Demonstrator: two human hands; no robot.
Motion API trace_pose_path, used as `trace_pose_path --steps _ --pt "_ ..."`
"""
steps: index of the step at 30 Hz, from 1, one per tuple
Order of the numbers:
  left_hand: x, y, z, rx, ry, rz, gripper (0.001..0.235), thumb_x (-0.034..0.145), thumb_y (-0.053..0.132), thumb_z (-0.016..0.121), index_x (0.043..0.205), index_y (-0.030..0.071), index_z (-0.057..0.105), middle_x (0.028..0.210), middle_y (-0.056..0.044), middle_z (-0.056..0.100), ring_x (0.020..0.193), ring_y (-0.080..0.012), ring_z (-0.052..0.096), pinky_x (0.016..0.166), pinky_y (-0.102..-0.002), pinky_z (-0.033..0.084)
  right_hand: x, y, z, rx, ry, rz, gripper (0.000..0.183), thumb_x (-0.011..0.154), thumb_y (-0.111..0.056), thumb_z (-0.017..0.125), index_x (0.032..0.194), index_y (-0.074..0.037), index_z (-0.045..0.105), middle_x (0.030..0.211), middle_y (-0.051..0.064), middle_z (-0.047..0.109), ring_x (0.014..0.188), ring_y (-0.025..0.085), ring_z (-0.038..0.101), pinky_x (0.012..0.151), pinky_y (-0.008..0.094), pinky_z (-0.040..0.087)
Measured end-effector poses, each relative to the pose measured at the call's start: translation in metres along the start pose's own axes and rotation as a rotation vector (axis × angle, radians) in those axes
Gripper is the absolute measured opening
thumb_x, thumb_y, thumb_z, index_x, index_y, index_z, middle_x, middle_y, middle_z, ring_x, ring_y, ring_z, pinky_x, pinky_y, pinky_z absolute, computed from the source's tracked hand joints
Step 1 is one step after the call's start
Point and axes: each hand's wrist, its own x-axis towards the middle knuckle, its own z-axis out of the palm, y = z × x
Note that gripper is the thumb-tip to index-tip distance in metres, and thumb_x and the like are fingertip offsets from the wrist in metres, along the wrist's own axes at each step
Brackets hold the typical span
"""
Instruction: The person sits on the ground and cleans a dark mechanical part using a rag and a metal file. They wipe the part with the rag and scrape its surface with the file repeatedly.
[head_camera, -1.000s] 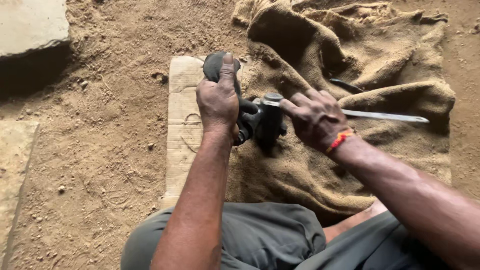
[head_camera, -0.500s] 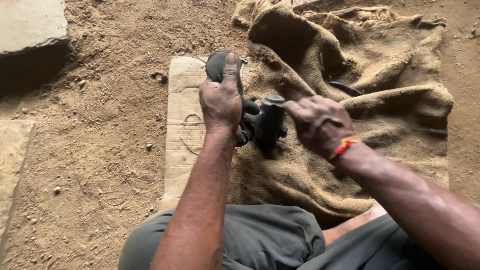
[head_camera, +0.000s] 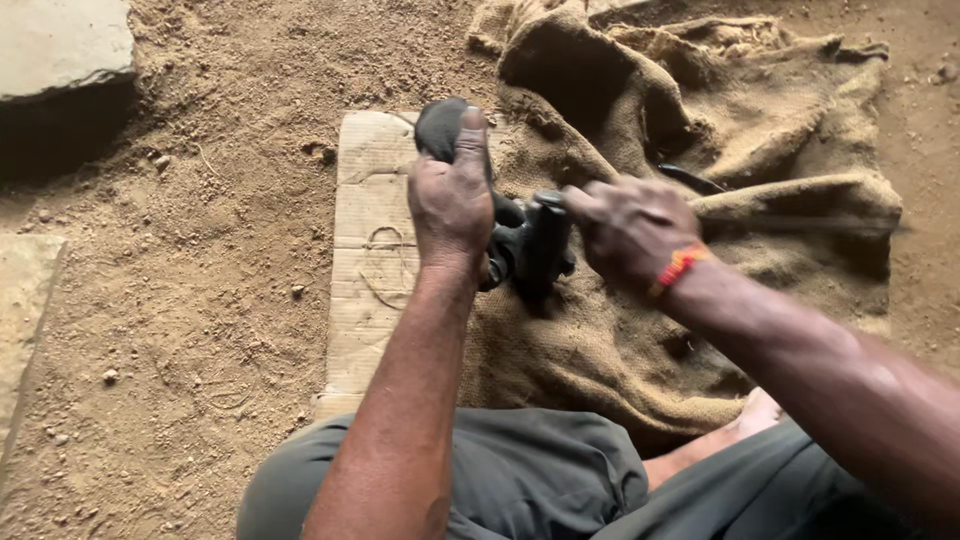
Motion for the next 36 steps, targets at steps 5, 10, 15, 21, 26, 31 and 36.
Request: trace_pose_path --steps 5,10,15,21,26,31,36 --pt "0.004 -0.011 0.007 0.170 0.009 -0.038 0.058 0.098 0.062 0.058 0.067 0.015 0.047 0.058 0.000 0.047 0.040 -0.0100 0.048 0.035 -0.031 0.046 -0.005 0.005 -0.011 0.025 -0.071 0.083 0.018 0.098 -0.024 0.057 0.091 -0.013 0.068 0.081 0.011 0.072 0.070 0.029 0.071 0.059 0.044 0.058" --pt "-0.006 0.003 0.007 0.051 -0.061 0.003 0.048 0.097 0.058 0.057 0.087 0.011 0.055 0.059 0.003 0.048 0.041 -0.0090 0.054 0.036 -0.030 0.051 0.041 -0.015 -0.007 -0.002 -0.312 0.148 0.012 0.099 -0.022 0.056 0.102 -0.015 0.066 0.081 0.011 0.071 0.071 0.027 0.072 0.061 0.043 0.060" --pt "-0.011 0.015 0.000 -0.074 -0.136 -0.035 0.050 0.095 0.054 0.057 0.094 0.004 0.055 0.060 0.002 0.050 0.040 -0.0117 0.059 0.034 -0.032 0.053 0.034 -0.012 -0.004 -0.034 -0.362 0.149 0.012 0.101 -0.019 0.053 0.106 -0.013 0.063 0.079 0.013 0.069 0.070 0.028 0.072 0.062 0.043 0.060" --pt "-0.004 0.000 0.003 -0.020 -0.090 0.017 0.049 0.098 0.055 0.056 0.085 0.008 0.055 0.061 0.006 0.048 0.044 -0.0107 0.055 0.038 -0.031 0.055 -0.035 0.025 0.016 0.148 -0.157 0.095 0.010 0.091 -0.022 0.060 0.094 -0.014 0.066 0.078 0.012 0.068 0.072 0.032 0.069 0.064 0.048 0.055" --pt "0.002 -0.016 -0.003 0.114 0.023 0.211 0.050 0.105 0.048 0.059 0.074 0.008 0.059 0.064 0.006 0.054 0.057 -0.0098 0.053 0.050 -0.028 0.047 -0.050 0.045 0.035 0.239 0.156 0.236 0.015 0.102 -0.021 0.060 0.107 -0.021 0.075 0.079 0.017 0.066 0.072 0.037 0.066 0.063 0.048 0.051" --pt "0.008 -0.009 -0.006 -0.047 -0.021 0.098 0.041 0.102 0.042 0.060 0.080 0.008 0.059 0.068 0.003 0.052 0.055 -0.0117 0.052 0.049 -0.031 0.048 -0.033 0.039 0.029 0.560 0.110 0.347 0.018 0.095 -0.021 0.066 0.109 -0.010 0.069 0.089 0.019 0.069 0.080 0.039 0.068 0.067 0.048 0.052" --pt "0.012 -0.003 -0.033 0.092 0.093 -0.054 0.037 0.098 0.048 0.059 0.091 0.012 0.066 0.077 -0.001 0.066 0.064 -0.0124 0.066 0.059 -0.029 0.060 -0.026 0.033 0.040 0.636 0.118 0.256 0.019 0.090 -0.014 0.063 0.108 -0.010 0.068 0.096 0.018 0.069 0.089 0.038 0.068 0.075 0.048 0.053"
